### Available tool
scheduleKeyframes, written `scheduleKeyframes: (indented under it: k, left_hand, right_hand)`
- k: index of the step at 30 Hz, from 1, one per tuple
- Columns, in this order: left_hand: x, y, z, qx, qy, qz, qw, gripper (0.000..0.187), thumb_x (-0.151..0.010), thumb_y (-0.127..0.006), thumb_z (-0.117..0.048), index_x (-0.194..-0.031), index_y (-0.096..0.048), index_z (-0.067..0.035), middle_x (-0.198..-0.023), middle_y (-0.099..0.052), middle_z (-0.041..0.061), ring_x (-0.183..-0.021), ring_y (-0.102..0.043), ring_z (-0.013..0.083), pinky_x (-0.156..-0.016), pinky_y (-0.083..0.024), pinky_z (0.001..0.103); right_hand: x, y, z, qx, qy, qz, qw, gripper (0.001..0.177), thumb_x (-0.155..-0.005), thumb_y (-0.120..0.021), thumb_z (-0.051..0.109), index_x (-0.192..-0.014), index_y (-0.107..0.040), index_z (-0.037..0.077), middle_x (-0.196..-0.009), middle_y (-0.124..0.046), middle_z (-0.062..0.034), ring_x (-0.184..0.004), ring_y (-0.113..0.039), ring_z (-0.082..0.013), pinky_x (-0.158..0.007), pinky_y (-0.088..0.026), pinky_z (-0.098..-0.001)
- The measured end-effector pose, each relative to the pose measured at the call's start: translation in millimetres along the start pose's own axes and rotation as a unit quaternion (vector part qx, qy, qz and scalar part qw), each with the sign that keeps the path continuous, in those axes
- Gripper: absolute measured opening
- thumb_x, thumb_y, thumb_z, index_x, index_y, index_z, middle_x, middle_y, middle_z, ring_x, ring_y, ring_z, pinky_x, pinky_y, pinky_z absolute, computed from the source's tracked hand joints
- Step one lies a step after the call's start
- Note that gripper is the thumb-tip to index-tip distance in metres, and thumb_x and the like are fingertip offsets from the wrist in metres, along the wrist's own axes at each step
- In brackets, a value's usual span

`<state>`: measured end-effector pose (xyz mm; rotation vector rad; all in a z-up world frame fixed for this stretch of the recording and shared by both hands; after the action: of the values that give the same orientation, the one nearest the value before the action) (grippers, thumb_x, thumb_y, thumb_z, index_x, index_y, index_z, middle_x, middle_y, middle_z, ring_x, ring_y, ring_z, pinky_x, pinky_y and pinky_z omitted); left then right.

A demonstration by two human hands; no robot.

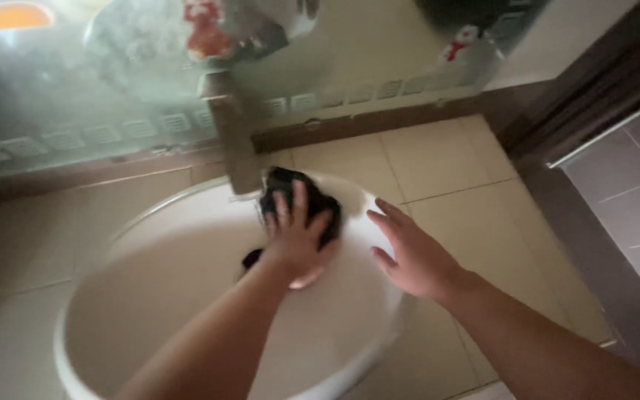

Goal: Washing a black cloth by hand in a sink.

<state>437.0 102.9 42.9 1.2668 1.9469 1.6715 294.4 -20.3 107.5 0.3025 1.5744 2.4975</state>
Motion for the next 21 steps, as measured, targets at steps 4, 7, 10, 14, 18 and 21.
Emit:
scheduleKeyframes:
  k: [4,7,10,14,18,21]
  left_hand:
    - [7,-13,-45,-0.041,-0.101,0.02,0.994,0.074,-0.094,-0.049,-0.063,-0.16,-0.033,-0.035,-0.171,0.02,0.017,-0.155,0.014,0.0519,-0.123,-0.005,0.067]
    - [17,-4,-61,0.001,-0.187,-0.031,0.982,0.068,-0.094,-0.053,-0.056,-0.156,-0.04,-0.031,-0.171,0.012,0.017,-0.153,0.009,0.052,-0.117,-0.008,0.07]
    - [22,0,-44,-0.044,-0.146,-0.03,0.988,0.065,-0.092,-0.056,-0.057,-0.152,-0.043,-0.035,-0.171,0.004,0.01,-0.156,0.002,0.044,-0.117,-0.009,0.071]
    - [24,-3,22,-0.124,-0.039,-0.048,0.99,0.06,-0.093,-0.057,-0.058,-0.149,-0.045,-0.043,-0.174,-0.004,0.001,-0.159,-0.004,0.0367,-0.119,-0.009,0.071]
    - [57,-10,134,-0.164,0.152,-0.044,0.974,0.06,-0.095,-0.055,-0.057,-0.152,-0.04,-0.046,-0.176,0.007,0.0,-0.159,0.003,0.0385,-0.119,-0.007,0.07]
    - [118,15,155,-0.15,0.253,0.018,0.955,0.063,-0.099,-0.05,-0.055,-0.157,-0.029,-0.042,-0.174,0.016,-0.001,-0.158,0.007,0.0364,-0.116,-0.008,0.073]
  right_hand:
    - [8,6,-12,-0.023,0.017,-0.035,0.999,0.062,-0.092,-0.067,0.019,-0.147,-0.042,0.003,-0.158,-0.036,-0.021,-0.143,-0.041,-0.0384,-0.114,-0.04,-0.0433]
    - [8,7,-11,-0.049,0.056,-0.035,0.997,0.063,-0.089,-0.069,0.017,-0.144,-0.044,0.001,-0.156,-0.038,-0.0233,-0.141,-0.043,-0.0399,-0.111,-0.042,-0.0431]
    - [2,6,-12,-0.014,0.059,-0.016,0.998,0.062,-0.091,-0.067,0.019,-0.146,-0.043,0.002,-0.156,-0.038,-0.0223,-0.14,-0.045,-0.0381,-0.11,-0.044,-0.0421]
    - [-4,4,-4,0.008,0.071,0.027,0.997,0.064,-0.093,-0.065,0.021,-0.15,-0.041,0.004,-0.16,-0.034,-0.018,-0.14,-0.045,-0.0341,-0.111,-0.044,-0.0415]
    - [-3,5,7,0.021,0.112,0.027,0.993,0.061,-0.093,-0.065,0.023,-0.147,-0.043,0.004,-0.16,-0.033,-0.0148,-0.142,-0.043,-0.0327,-0.111,-0.043,-0.0422]
    - [0,2,15,0.011,0.117,0.039,0.992,0.06,-0.094,-0.063,0.024,-0.148,-0.042,0.006,-0.162,-0.033,-0.0118,-0.139,-0.048,-0.0305,-0.109,-0.046,-0.0408]
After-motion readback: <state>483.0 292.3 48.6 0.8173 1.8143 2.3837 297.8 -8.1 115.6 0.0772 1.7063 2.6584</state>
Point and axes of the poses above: each hand's wrist, its own x-axis away from the middle knuckle, its own y-axis out of the back of the hand, z = x × y, the point moved 7 cm from there along -x, towards the middle knuckle
